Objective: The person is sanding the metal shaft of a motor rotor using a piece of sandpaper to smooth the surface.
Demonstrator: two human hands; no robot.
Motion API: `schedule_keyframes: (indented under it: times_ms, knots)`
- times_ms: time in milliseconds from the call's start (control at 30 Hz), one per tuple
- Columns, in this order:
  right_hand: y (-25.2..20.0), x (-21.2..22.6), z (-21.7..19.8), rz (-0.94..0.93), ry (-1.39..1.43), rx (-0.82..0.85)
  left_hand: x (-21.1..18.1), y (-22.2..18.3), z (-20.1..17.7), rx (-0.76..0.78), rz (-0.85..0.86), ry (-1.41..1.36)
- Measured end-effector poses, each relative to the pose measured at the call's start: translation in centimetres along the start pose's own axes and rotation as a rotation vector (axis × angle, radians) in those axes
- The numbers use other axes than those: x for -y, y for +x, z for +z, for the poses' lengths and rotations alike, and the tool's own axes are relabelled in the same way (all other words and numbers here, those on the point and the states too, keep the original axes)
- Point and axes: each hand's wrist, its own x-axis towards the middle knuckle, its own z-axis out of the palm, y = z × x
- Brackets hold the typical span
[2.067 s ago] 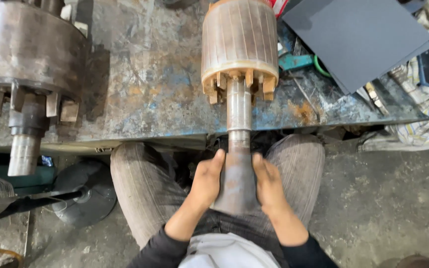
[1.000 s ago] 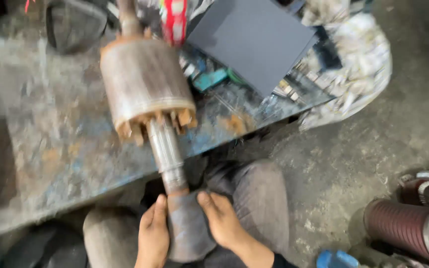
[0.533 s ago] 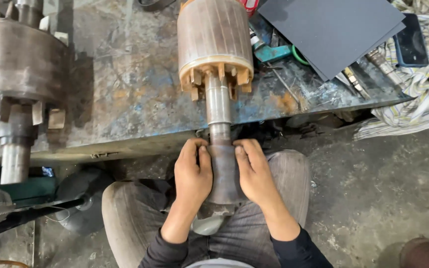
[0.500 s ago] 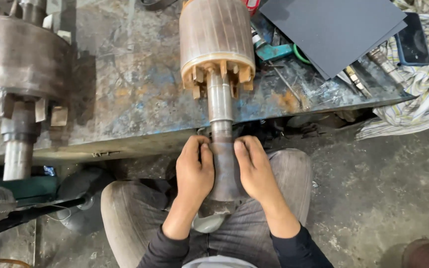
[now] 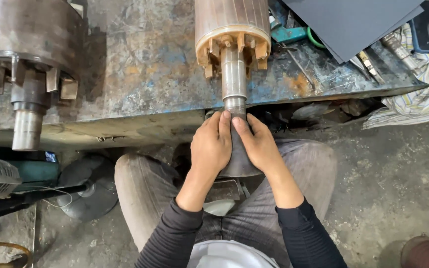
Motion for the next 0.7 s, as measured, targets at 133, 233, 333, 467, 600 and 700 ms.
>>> schedule_keyframes:
  times_ms: [133, 233, 333, 467, 600, 700]
  knots:
    - [-0.1, -1.3, 0.2, -0.17, 0.041, 0.007, 1.4, -0.3, 1.0, -0.027, -0.006, -0.172]
    - [-1.3, -1.8, -0.2, -0.115, 0.078, 0.094, 2.0, -1.1, 1.4, 0.033, -0.094, -0.318]
    - [-2.3, -3.5, -0.1, 0.024, 0.145, 0.122, 2.7, -3.0, 1.6, 0.04, -0.127, -0.355]
    - [-2.3, -3.0, -0.4, 0.026, 0.12, 0.153, 2.3, -3.2, 1.0, 0.034, -0.078, -0.332]
    - [-0.6, -3.1, -0.4, -0.029, 0.158, 0.152, 1.7, -1.8, 0.4, 0.073, -0.148, -0.213]
    - [2.2, -2.9, -0.6, -0.12, 0.174, 0.142, 0.0, 0.6, -0.4, 0.047, -0.115, -0.176]
